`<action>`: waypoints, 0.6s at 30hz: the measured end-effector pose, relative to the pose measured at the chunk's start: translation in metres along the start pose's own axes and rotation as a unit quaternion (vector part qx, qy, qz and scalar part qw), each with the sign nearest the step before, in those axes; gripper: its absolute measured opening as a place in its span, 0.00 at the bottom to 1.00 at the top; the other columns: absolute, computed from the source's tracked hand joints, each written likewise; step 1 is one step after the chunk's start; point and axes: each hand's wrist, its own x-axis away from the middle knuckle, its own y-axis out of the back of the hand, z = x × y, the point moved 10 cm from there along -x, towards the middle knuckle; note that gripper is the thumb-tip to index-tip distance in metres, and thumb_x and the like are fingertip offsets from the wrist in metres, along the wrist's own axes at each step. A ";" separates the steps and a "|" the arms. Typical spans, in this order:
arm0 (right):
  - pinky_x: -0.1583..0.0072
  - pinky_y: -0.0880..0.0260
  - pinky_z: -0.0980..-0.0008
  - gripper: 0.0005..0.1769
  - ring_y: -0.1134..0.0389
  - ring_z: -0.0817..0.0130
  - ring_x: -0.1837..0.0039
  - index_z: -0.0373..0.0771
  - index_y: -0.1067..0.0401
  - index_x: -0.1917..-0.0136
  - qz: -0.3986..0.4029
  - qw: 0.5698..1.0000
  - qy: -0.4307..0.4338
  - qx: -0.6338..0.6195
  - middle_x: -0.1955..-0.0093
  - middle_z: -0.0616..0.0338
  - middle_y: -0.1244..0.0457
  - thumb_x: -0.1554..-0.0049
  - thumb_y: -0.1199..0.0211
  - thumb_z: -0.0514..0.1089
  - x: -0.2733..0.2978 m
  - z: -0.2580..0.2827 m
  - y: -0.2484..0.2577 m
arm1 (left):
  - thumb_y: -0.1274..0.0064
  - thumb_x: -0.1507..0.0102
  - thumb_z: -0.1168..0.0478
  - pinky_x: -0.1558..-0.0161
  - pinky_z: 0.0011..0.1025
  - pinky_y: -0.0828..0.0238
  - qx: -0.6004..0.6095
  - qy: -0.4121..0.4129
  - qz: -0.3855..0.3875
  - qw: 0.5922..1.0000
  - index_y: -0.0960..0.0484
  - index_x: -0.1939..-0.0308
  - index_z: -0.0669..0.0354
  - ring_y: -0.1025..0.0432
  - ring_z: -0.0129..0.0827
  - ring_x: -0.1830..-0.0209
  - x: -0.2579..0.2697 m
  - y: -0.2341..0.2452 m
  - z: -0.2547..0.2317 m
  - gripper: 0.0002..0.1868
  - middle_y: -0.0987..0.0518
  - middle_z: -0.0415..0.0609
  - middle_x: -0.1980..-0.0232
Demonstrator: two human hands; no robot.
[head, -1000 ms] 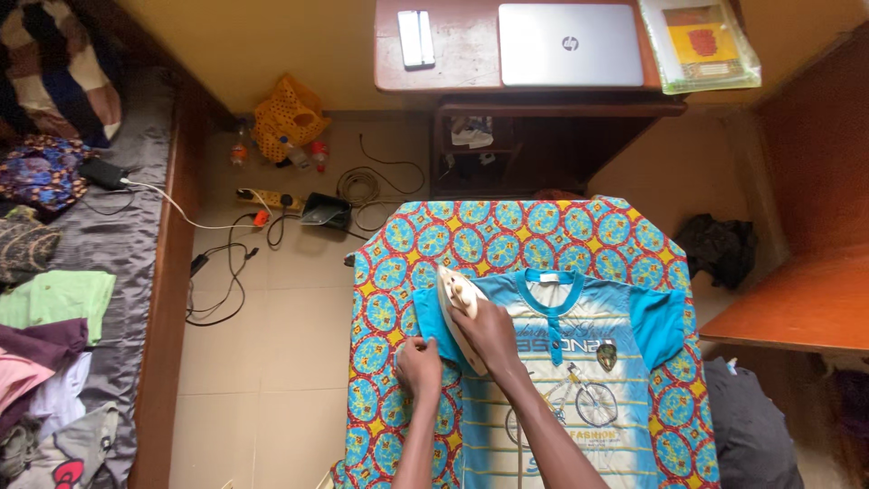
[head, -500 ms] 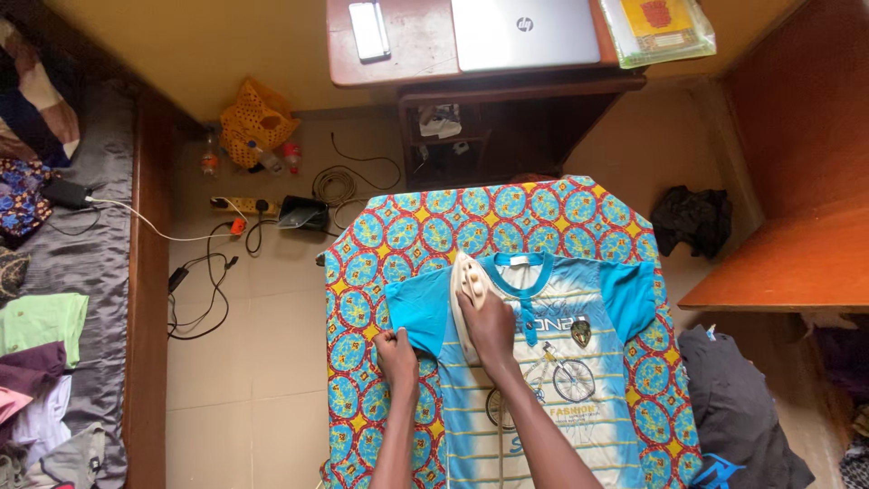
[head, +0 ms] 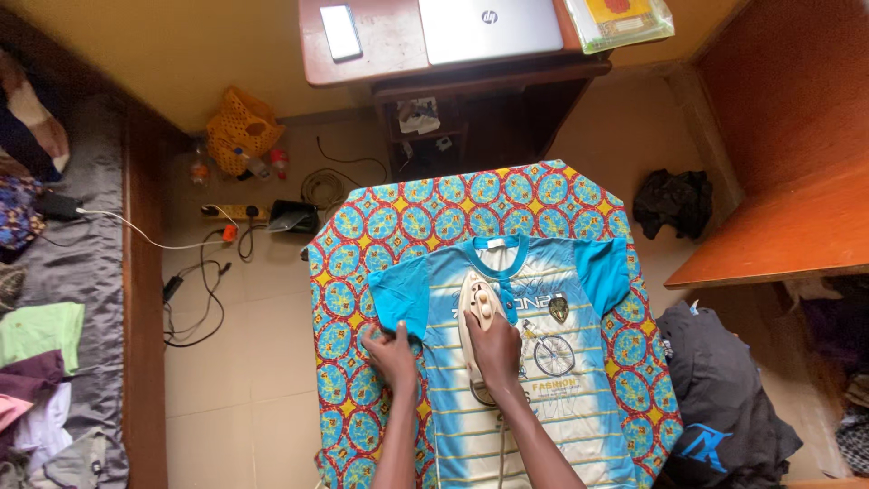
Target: The person irons a blue and white striped t-shirt on a patterned ironing board. They systematically move the iron across the shirt's body and sleeves, occasionally adjusting the fabric with their left hand to ensure even coverage.
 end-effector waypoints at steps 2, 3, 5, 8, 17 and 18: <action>0.50 0.28 0.44 0.29 0.28 0.36 0.52 0.31 0.21 0.54 0.014 1.000 -0.002 0.002 0.58 0.33 0.31 0.43 0.35 0.63 0.021 -0.015 -0.006 | 0.37 0.39 0.51 0.59 0.38 0.29 -0.048 -0.005 -0.018 0.999 0.29 0.42 0.65 0.23 0.42 0.65 0.019 0.011 0.003 0.30 0.16 0.55 0.63; 0.50 0.27 0.45 0.27 0.27 0.37 0.52 0.33 0.21 0.53 0.027 0.999 -0.016 -0.014 0.57 0.35 0.30 0.44 0.36 0.62 0.040 -0.029 -0.009 | 0.38 0.39 0.49 0.59 0.39 0.27 -0.068 0.019 0.010 0.997 0.26 0.47 0.65 0.21 0.43 0.65 0.030 0.010 0.012 0.26 0.16 0.54 0.64; 0.50 0.26 0.46 0.27 0.27 0.37 0.52 0.34 0.22 0.50 0.029 0.999 -0.017 -0.030 0.57 0.36 0.30 0.46 0.35 0.61 0.086 -0.049 -0.012 | 0.42 0.37 0.45 0.60 0.41 0.23 -0.108 0.067 0.063 0.990 0.18 0.56 0.63 0.19 0.44 0.67 0.052 0.014 0.035 0.22 0.15 0.53 0.66; 0.49 0.27 0.45 0.29 0.28 0.35 0.51 0.33 0.23 0.48 0.033 0.999 -0.038 -0.003 0.56 0.35 0.30 0.48 0.33 0.61 0.133 -0.076 -0.013 | 0.46 0.36 0.46 0.62 0.46 0.26 -0.146 -0.021 0.064 0.987 0.16 0.61 0.60 0.20 0.49 0.67 0.077 0.024 0.043 0.19 0.15 0.55 0.66; 0.50 0.28 0.46 0.26 0.28 0.36 0.50 0.34 0.22 0.50 0.018 0.998 0.035 -0.048 0.57 0.35 0.30 0.44 0.35 0.61 0.096 -0.041 -0.022 | 0.42 0.39 0.55 0.59 0.49 0.29 -0.166 -0.160 0.093 0.969 0.17 0.65 0.64 0.25 0.54 0.65 0.129 0.043 0.088 0.14 0.20 0.60 0.67; 0.49 0.28 0.47 0.26 0.28 0.38 0.50 0.34 0.22 0.51 0.028 0.997 0.037 -0.062 0.57 0.36 0.30 0.44 0.35 0.61 0.089 -0.036 -0.025 | 0.43 0.40 0.57 0.59 0.49 0.29 -0.161 -0.184 0.090 0.965 0.18 0.66 0.64 0.24 0.54 0.64 0.135 0.047 0.085 0.12 0.20 0.60 0.67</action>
